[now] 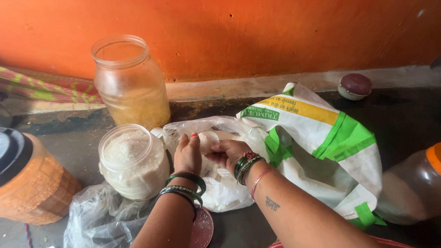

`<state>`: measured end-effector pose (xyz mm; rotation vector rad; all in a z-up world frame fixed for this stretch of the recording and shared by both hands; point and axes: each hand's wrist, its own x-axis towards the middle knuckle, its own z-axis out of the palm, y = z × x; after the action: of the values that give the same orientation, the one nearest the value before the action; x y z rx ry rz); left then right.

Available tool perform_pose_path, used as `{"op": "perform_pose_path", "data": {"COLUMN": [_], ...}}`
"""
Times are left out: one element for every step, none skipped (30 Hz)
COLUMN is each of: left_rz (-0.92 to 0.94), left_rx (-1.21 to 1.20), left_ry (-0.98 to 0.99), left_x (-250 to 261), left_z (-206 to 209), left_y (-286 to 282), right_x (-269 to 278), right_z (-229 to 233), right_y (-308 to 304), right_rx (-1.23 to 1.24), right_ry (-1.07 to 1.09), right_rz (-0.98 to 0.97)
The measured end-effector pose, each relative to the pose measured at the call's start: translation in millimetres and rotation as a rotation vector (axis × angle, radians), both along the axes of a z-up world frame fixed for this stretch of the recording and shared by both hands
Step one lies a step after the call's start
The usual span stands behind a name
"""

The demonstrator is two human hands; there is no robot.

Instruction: The person sits on the floor and repeatedly scoops white grains from a plastic bag using a small cup, then pours them into a clear plastic jar. The process is repeated multiple times to transfer the contents.

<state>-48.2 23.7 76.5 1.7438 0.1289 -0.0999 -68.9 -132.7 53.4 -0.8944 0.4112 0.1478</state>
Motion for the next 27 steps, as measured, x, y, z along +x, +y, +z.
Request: {"op": "perform_pose_path", "data": {"left_rz": [0.003, 0.005, 0.008, 0.019, 0.031, 0.044, 0.046, 0.048, 0.051, 0.053, 0.054, 0.055, 0.058, 0.061, 0.064, 0.071, 0.076, 0.081, 0.083, 0.085, 0.088, 0.108, 0.128, 0.148, 0.133, 0.118, 0.101], "left_rx": [-0.019, -0.039, -0.059, -0.102, -0.144, -0.187, -0.188, -0.189, -0.19, -0.209, -0.228, -0.248, -0.239, -0.23, -0.22, -0.283, -0.348, -0.412, -0.379, -0.347, -0.314, -0.238, -0.164, -0.089, -0.073, -0.058, -0.044], "left_ry": [0.007, 0.014, 0.019, 0.009, -0.002, -0.012, -0.025, -0.039, -0.052, -0.068, -0.085, -0.102, -0.105, -0.108, -0.112, -0.121, -0.13, -0.139, -0.149, -0.158, -0.165, -0.167, -0.166, -0.165, -0.127, -0.088, -0.053], "left_x": [0.3, 0.9, 1.5, 1.6, 2.3, 2.9, 4.0, 4.8, 4.9, 4.9, 5.3, 5.3, 4.6, 3.3, 1.9, 1.3, 2.5, 5.0, 7.0, 9.4, 11.1, 12.6, 13.8, 15.1, 14.9, 14.7, 16.8], "left_z": [1.0, 2.6, 4.6, 6.5, 8.9, 11.6, 15.0, 19.1, 23.8, 29.7, 37.2, 45.6, 53.7, 61.3, 68.0, 73.7, 79.2, 84.3, 88.4, 92.3, 95.3, 98.1, 100.4, 102.2, 102.3, 101.6, 101.3], "left_y": [0.5, 1.1, 1.9, 2.4, 2.9, 3.8, 5.5, 7.7, 11.0, 15.2, 19.0, 22.0, 28.0, 35.9, 42.4, 48.4, 55.6, 63.6, 72.3, 81.5, 90.4, 99.2, 108.0, 115.6, 122.6, 129.6, 135.8], "right_x": [1.8, 2.4, 2.8, 3.1, 2.9, 2.2, 2.2, 1.9, 1.2, 0.3, -0.3, -0.6, -0.3, 0.6, 2.2, 4.6, 7.7, 11.2, 13.9, 16.8, 19.1, 21.5, 24.1, 27.9, 30.9, 33.1, 34.8], "right_z": [2.2, 4.2, 7.0, 10.8, 15.2, 20.3, 26.6, 33.6, 41.1, 48.9, 57.5, 66.1, 73.9, 80.8, 86.9, 92.3, 97.8, 102.6, 105.8, 108.7, 110.5, 111.6, 112.3, 113.0, 112.6, 112.0, 112.0], "right_y": [3.0, 5.2, 6.3, 7.2, 8.8, 10.6, 12.9, 15.9, 20.1, 24.9, 28.8, 32.5, 38.1, 44.1, 51.0, 58.3, 65.2, 73.0, 81.9, 90.2, 97.3, 104.1, 111.1, 118.5, 125.6, 131.3, 136.0], "right_rx": [0.004, 0.009, -0.024, -0.056, -0.087, -0.092, -0.097, -0.103, -0.104, -0.106, -0.108, -0.119, -0.129, -0.139, -0.118, -0.097, -0.077, -0.085, -0.093, -0.1, -0.116, -0.133, -0.15, -0.166, -0.18, -0.194, -0.212], "right_ry": [-0.004, -0.008, -0.024, -0.04, -0.057, -0.069, -0.082, -0.095, -0.097, -0.098, -0.1, -0.135, -0.168, -0.202, -0.218, -0.235, -0.251, -0.248, -0.241, -0.235, -0.251, -0.268, -0.283, -0.267, -0.248, -0.229, -0.202], "right_rz": [-0.009, -0.018, -0.008, 0.001, 0.012, 0.016, 0.021, 0.026, 0.015, 0.004, -0.008, 0.019, 0.048, 0.076, 0.101, 0.127, 0.152, 0.143, 0.134, 0.125, 0.136, 0.148, 0.159, 0.159, 0.159, 0.16, 0.157]}}
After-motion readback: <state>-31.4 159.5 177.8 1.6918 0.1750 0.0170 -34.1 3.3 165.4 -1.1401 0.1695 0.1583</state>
